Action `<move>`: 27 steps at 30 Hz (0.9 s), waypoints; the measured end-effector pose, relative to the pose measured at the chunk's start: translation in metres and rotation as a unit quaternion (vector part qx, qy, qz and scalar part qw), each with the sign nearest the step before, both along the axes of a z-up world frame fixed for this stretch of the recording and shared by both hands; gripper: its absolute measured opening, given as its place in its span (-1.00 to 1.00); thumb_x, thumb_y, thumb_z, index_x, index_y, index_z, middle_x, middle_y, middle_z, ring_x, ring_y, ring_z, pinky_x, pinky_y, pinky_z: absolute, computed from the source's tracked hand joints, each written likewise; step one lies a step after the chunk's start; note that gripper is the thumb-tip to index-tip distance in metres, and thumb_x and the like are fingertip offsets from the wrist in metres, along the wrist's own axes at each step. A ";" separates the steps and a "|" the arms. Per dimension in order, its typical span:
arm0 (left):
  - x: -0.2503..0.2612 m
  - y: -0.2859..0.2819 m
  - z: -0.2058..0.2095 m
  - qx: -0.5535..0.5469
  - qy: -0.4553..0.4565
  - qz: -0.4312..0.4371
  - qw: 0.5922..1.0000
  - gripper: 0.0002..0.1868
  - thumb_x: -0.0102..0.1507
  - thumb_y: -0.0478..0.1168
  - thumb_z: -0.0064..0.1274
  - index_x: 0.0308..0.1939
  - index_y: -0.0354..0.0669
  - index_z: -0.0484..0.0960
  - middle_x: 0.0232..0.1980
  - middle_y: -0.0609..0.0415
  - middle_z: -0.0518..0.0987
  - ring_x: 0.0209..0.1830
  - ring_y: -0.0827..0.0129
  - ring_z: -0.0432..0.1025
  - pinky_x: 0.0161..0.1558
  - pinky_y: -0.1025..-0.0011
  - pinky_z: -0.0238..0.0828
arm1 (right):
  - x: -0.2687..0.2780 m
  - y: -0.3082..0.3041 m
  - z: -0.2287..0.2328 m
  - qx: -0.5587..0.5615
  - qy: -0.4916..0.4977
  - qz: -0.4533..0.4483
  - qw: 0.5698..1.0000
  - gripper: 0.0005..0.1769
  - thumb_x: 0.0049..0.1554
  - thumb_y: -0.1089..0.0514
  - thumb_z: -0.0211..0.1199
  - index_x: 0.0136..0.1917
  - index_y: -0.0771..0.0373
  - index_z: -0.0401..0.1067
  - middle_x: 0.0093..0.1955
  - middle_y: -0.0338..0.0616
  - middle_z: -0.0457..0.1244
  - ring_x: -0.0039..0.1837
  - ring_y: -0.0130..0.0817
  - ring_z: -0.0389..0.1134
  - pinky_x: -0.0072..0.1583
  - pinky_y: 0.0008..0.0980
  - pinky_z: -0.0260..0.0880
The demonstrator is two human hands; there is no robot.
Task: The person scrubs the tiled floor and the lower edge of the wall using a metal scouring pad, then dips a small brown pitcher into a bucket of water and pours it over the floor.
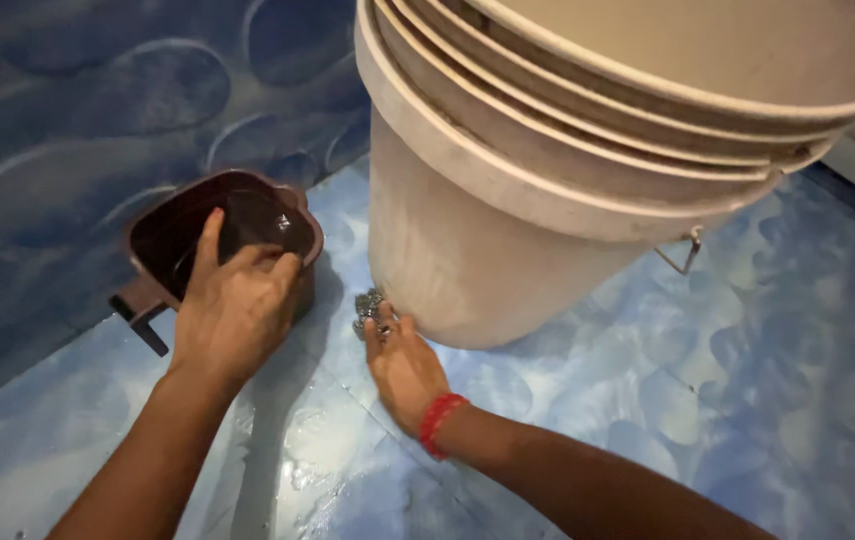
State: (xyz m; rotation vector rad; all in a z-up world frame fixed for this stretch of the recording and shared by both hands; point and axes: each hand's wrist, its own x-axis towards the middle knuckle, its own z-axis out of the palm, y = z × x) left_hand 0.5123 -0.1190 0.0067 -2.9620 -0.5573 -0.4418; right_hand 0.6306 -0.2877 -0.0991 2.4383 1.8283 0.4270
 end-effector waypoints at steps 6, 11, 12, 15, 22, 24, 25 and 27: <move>-0.064 -0.019 -0.032 0.083 -0.177 -0.045 0.980 -0.62 0.14 -0.32 0.08 0.06 -0.21 0.63 0.14 -0.13 0.56 0.15 0.04 0.46 0.25 0.00 0.23 | -0.095 0.000 0.004 0.006 0.029 0.150 0.988 -0.30 -0.10 0.17 0.15 0.23 0.68 0.21 0.33 0.44 0.20 0.44 0.29 0.19 0.34 -0.06 0.34; -0.133 -0.017 -0.059 -0.121 0.047 -0.003 0.992 -0.50 0.17 -0.30 0.08 0.23 -0.07 0.55 0.14 0.05 0.52 0.08 0.19 0.44 0.10 0.22 0.39 | -0.119 0.015 0.009 0.025 0.227 0.125 0.966 -0.32 0.06 0.36 0.07 0.46 0.60 0.23 0.33 0.31 0.26 0.15 0.07 0.28 0.15 -0.20 0.35; -0.140 -0.015 -0.063 -0.160 0.050 0.021 0.986 -0.39 0.14 -0.35 0.06 0.33 -0.08 0.51 0.19 0.06 0.52 0.11 0.19 0.44 0.11 0.25 0.40 | -0.120 0.017 0.007 0.028 0.225 0.127 0.966 -0.32 0.06 0.36 0.07 0.46 0.60 0.23 0.33 0.31 0.26 0.15 0.07 0.28 0.15 -0.20 0.35; -0.146 -0.014 -0.080 -0.145 -0.070 -0.101 0.982 -0.15 -0.12 -0.40 0.07 0.34 -0.23 0.50 0.39 -0.14 0.45 0.25 -0.02 0.38 0.19 0.13 0.32 | -0.122 0.017 -0.002 0.068 0.134 0.182 0.972 -0.38 0.02 0.33 0.13 0.35 0.60 0.27 0.36 0.38 0.26 0.18 0.05 0.28 0.20 -0.27 0.39; -0.121 -0.015 -0.104 -0.132 -0.065 -0.084 0.986 -0.40 0.03 -0.38 0.10 0.20 -0.25 0.53 0.34 0.01 0.49 0.29 0.15 0.38 0.25 0.25 0.31 | -0.130 0.035 -0.014 0.019 0.147 0.128 0.981 -0.53 0.01 0.35 0.13 0.19 0.60 0.40 0.29 0.32 0.28 0.27 0.06 0.28 0.22 -0.16 0.33; -0.119 0.002 -0.103 -0.138 -0.037 -0.070 0.987 -0.50 0.07 -0.36 0.08 0.13 -0.21 0.58 0.31 0.06 0.52 0.25 0.21 0.41 0.26 0.27 0.32 | -0.145 0.053 -0.022 0.050 0.114 0.137 0.983 -0.57 -0.02 0.35 0.13 0.13 0.56 0.44 0.24 0.28 0.30 0.34 0.04 0.29 0.31 -0.11 0.29; -0.119 0.010 -0.102 -0.141 -0.036 -0.077 0.986 -0.50 0.07 -0.36 0.08 0.13 -0.21 0.58 0.31 0.06 0.52 0.25 0.21 0.41 0.26 0.27 0.32 | -0.157 0.063 -0.026 0.089 0.147 0.080 0.982 -0.58 -0.06 0.36 0.14 0.09 0.54 0.45 0.28 0.36 0.28 0.30 0.09 0.28 0.30 -0.16 0.31; -0.125 0.024 -0.101 -0.167 0.004 -0.036 0.985 -0.56 0.15 -0.31 0.05 0.14 -0.17 0.59 0.27 0.09 0.53 0.22 0.21 0.42 0.24 0.27 0.33 | -0.169 0.072 -0.031 0.125 0.181 0.028 0.975 -0.59 -0.11 0.37 0.15 0.05 0.53 0.45 0.32 0.44 0.25 0.26 0.14 0.26 0.30 -0.22 0.33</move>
